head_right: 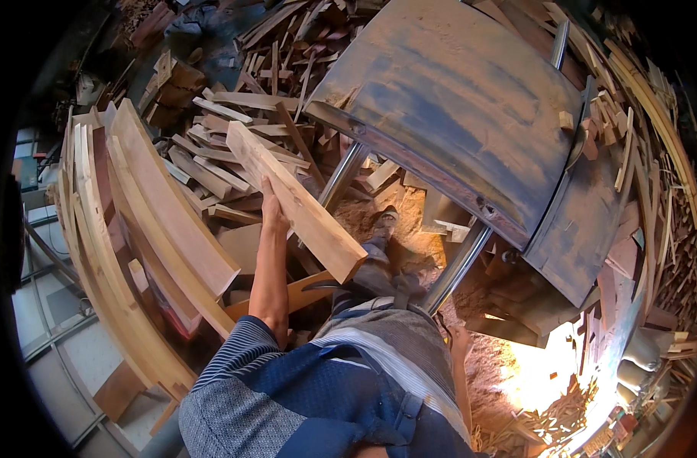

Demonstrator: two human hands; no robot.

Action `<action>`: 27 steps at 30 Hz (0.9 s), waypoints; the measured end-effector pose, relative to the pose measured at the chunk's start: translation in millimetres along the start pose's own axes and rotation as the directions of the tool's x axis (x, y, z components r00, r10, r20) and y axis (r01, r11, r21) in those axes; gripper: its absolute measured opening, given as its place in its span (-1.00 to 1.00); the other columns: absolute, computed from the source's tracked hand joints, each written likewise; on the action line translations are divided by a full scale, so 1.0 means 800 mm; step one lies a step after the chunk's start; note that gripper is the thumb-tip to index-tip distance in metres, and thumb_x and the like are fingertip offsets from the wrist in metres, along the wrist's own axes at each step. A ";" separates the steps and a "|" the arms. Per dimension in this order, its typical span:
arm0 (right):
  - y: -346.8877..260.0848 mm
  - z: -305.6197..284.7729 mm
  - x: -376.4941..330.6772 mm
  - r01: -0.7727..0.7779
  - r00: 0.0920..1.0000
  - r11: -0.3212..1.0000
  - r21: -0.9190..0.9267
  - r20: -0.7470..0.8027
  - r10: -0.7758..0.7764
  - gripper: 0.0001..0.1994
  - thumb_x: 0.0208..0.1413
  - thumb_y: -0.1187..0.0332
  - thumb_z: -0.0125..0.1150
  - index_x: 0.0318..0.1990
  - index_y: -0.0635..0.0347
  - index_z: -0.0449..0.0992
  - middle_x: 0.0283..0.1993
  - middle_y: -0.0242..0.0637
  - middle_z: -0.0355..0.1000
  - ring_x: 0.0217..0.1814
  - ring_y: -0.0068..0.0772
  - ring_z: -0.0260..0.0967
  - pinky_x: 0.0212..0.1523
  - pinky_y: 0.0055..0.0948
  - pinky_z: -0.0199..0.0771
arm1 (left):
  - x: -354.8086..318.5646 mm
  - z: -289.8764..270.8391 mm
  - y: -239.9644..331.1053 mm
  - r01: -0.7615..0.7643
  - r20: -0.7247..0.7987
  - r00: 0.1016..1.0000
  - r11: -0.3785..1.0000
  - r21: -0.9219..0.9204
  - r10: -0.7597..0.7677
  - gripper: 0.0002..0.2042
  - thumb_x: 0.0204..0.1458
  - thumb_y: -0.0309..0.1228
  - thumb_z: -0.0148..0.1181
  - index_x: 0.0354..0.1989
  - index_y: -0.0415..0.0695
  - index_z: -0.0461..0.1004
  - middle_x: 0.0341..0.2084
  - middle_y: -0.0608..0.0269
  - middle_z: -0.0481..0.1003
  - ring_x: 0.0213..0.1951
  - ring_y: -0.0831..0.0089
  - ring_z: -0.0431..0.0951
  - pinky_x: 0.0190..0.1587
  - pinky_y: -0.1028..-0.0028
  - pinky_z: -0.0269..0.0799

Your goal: The person measures multiple pieces of wood using a yellow measuring tape and then cuts a wood board on a table saw.

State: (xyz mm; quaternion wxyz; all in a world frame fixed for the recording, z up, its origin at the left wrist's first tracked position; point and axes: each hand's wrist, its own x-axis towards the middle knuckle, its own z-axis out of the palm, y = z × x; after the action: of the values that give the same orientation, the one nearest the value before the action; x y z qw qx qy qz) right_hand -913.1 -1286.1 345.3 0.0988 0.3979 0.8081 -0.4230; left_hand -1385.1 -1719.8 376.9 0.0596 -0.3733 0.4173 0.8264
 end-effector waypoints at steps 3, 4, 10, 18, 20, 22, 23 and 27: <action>0.002 0.013 0.008 0.125 0.988 0.992 -0.035 -0.083 -0.127 -0.76 0.11 0.24 0.35 -0.31 0.27 0.64 -0.52 -0.18 0.48 -0.50 -0.36 0.42 -0.39 -0.35 0.40 | -0.003 -0.007 -0.001 -0.027 -0.102 0.994 0.999 0.036 0.031 -0.34 0.26 0.08 0.11 0.22 -0.35 0.35 0.01 0.03 0.54 -0.07 0.23 0.61 -0.02 0.28 0.60; 0.003 0.011 0.009 0.077 0.995 0.996 -0.044 -0.056 -0.079 -0.76 0.11 0.24 0.35 -0.31 0.28 0.64 -0.51 -0.16 0.49 -0.49 -0.36 0.43 -0.38 -0.35 0.40 | 0.003 -0.018 -0.008 -0.039 -0.118 0.992 0.998 0.057 0.045 -0.35 0.25 0.04 0.16 0.18 -0.39 0.37 -0.03 0.03 0.55 -0.11 0.25 0.62 -0.04 0.31 0.60; -0.059 -0.003 0.013 -0.084 0.996 0.993 -0.089 -0.017 0.083 -0.69 0.07 0.18 0.35 -0.22 0.28 0.66 -0.33 -0.07 0.61 -0.27 -0.24 0.58 -0.19 -0.30 0.51 | -0.003 0.012 -0.027 -0.018 -0.166 0.985 0.975 0.220 0.056 -0.35 0.19 -0.03 0.29 0.08 -0.53 0.41 -0.12 0.00 0.58 -0.19 0.32 0.63 -0.09 0.37 0.59; -0.048 0.007 0.021 -0.079 0.995 0.986 -0.149 -0.079 0.068 -0.68 0.01 0.13 0.36 -0.23 0.21 0.67 -0.30 -0.05 0.61 -0.25 -0.14 0.61 -0.17 -0.27 0.53 | 0.010 0.005 -0.007 0.010 -0.309 0.937 0.875 0.484 0.160 -0.26 0.12 0.03 0.34 0.08 -0.58 0.43 -0.07 -0.09 0.57 -0.11 0.24 0.62 0.00 0.33 0.53; -0.043 0.010 0.019 -0.100 0.991 0.979 -0.179 -0.109 0.081 -0.67 0.01 0.12 0.35 -0.22 0.20 0.67 -0.29 -0.03 0.62 -0.23 -0.13 0.61 -0.16 -0.28 0.53 | 0.034 -0.007 0.046 0.010 -0.311 0.936 0.868 0.497 0.167 -0.19 0.06 0.08 0.37 0.13 -0.57 0.40 0.02 -0.13 0.54 -0.03 0.22 0.59 0.10 0.31 0.48; -0.028 0.012 0.016 -0.125 0.988 0.984 -0.128 -0.108 0.111 -0.68 0.02 0.13 0.35 -0.21 0.20 0.67 -0.27 -0.04 0.62 -0.22 -0.15 0.61 -0.15 -0.29 0.54 | 0.085 -0.073 0.124 -0.095 -0.238 0.944 0.878 0.468 0.229 -0.15 0.08 0.10 0.34 0.21 -0.54 0.32 0.10 -0.12 0.49 0.04 0.13 0.57 0.16 0.24 0.48; -0.007 0.015 0.016 -0.154 0.983 0.986 -0.065 -0.113 0.146 -0.68 0.03 0.14 0.35 -0.20 0.20 0.67 -0.26 -0.04 0.62 -0.21 -0.17 0.61 -0.15 -0.30 0.54 | 0.102 -0.091 0.152 -0.206 -0.173 0.941 0.897 0.391 0.291 -0.14 0.08 0.10 0.33 0.24 -0.53 0.29 0.09 -0.11 0.49 0.05 0.12 0.56 0.17 0.19 0.48; 0.029 0.053 -0.003 -0.036 0.962 0.987 0.155 -0.263 0.077 -0.78 0.08 0.31 0.32 -0.27 0.33 0.60 -0.40 -0.21 0.55 -0.31 -0.35 0.52 -0.26 -0.39 0.50 | 0.165 -0.104 0.242 0.044 -0.316 0.742 0.429 0.902 0.591 -0.19 0.07 0.18 0.24 0.11 -0.49 0.41 0.08 -0.11 0.52 0.03 0.04 0.57 0.10 0.16 0.49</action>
State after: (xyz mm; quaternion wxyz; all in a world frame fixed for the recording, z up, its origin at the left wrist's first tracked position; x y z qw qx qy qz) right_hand -902.4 -1312.3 306.1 -0.0293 0.4806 0.7685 -0.4214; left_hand -1511.7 -1933.4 382.8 -0.0395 -0.4494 0.8288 0.3309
